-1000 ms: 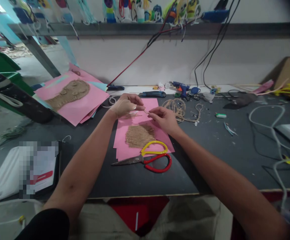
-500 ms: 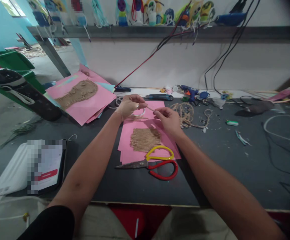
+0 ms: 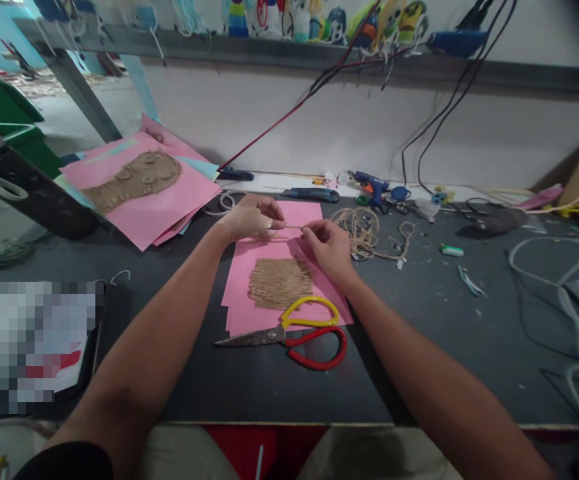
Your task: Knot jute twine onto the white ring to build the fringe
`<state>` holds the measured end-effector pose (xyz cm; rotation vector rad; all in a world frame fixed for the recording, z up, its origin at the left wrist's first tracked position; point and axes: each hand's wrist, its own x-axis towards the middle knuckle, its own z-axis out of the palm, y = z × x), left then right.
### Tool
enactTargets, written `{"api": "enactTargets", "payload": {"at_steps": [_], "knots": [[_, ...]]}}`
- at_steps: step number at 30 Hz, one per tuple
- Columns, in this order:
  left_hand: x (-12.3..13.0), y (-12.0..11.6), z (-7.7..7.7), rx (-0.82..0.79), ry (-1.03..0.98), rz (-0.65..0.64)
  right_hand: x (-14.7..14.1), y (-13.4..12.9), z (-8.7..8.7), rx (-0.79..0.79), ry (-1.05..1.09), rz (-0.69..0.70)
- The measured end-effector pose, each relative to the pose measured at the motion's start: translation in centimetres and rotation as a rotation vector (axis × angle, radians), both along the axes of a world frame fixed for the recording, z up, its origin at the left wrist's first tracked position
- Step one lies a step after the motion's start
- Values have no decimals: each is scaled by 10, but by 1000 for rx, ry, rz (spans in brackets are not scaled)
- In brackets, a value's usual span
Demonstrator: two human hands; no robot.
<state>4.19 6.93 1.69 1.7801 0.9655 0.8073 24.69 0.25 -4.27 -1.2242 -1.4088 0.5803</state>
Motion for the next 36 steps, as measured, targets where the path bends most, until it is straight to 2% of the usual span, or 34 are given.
{"api": "enactTargets", "payload": {"at_steps": [7, 14, 22, 29, 36], "knots": [[8, -7, 11, 166, 255, -75, -3, -4, 4, 14, -69, -6], [19, -4, 2, 244, 288, -198, -7, -12, 6, 59, -126, 24], [23, -2, -10, 239, 200, -155, -6, -12, 6, 30, -98, 33], [23, -1, -7, 236, 261, -116, -6, -13, 8, 34, -136, 8], [22, -2, -2, 277, 322, -111, -6, -14, 8, 88, -102, 58]]}}
